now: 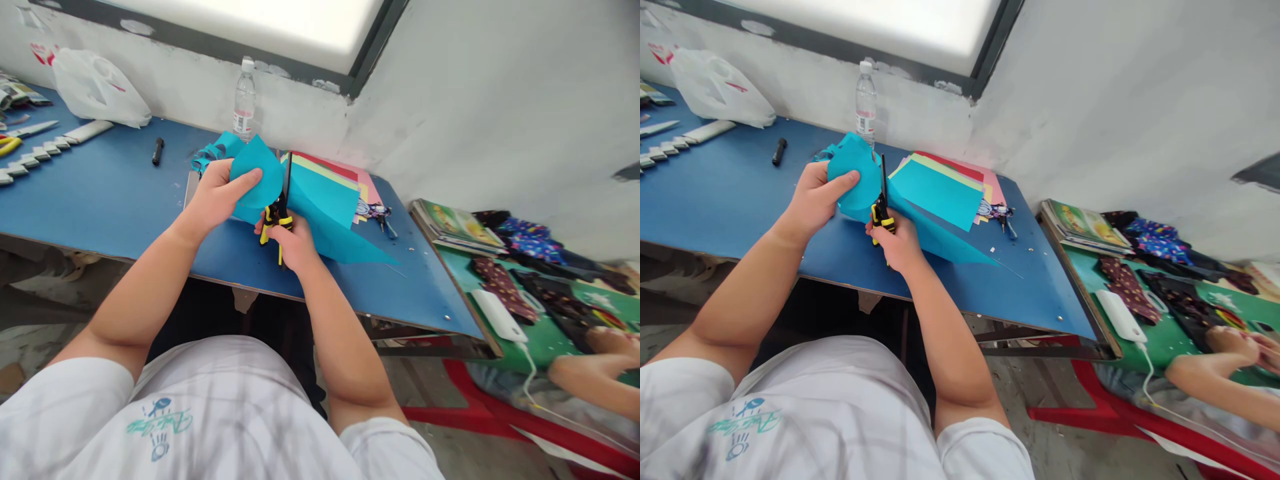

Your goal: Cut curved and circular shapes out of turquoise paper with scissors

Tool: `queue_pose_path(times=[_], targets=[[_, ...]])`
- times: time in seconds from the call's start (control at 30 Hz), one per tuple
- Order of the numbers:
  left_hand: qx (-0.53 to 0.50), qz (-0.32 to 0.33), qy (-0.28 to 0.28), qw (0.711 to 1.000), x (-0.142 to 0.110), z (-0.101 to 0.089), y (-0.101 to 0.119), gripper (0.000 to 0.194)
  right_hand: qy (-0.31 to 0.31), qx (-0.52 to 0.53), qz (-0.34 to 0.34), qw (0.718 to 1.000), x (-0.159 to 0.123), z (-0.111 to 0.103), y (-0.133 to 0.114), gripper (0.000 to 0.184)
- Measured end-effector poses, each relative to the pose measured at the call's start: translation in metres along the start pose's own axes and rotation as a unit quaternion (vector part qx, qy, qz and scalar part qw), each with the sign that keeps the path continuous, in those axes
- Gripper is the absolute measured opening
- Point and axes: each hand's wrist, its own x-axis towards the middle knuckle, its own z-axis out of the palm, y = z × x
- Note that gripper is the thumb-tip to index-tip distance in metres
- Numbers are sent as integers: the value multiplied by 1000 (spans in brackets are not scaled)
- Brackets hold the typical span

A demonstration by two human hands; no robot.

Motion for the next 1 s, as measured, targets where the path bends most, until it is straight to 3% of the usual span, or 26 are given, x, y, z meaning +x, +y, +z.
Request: queue_pose_path(times=[0.5, 1.0], targets=[[-14, -21, 17, 1000, -1, -4, -8, 63, 20, -12, -2, 1000, -1, 1, 3, 25], [29, 8, 16, 999, -2, -1, -1, 69, 40, -70, -26, 996, 1, -3, 12, 23]])
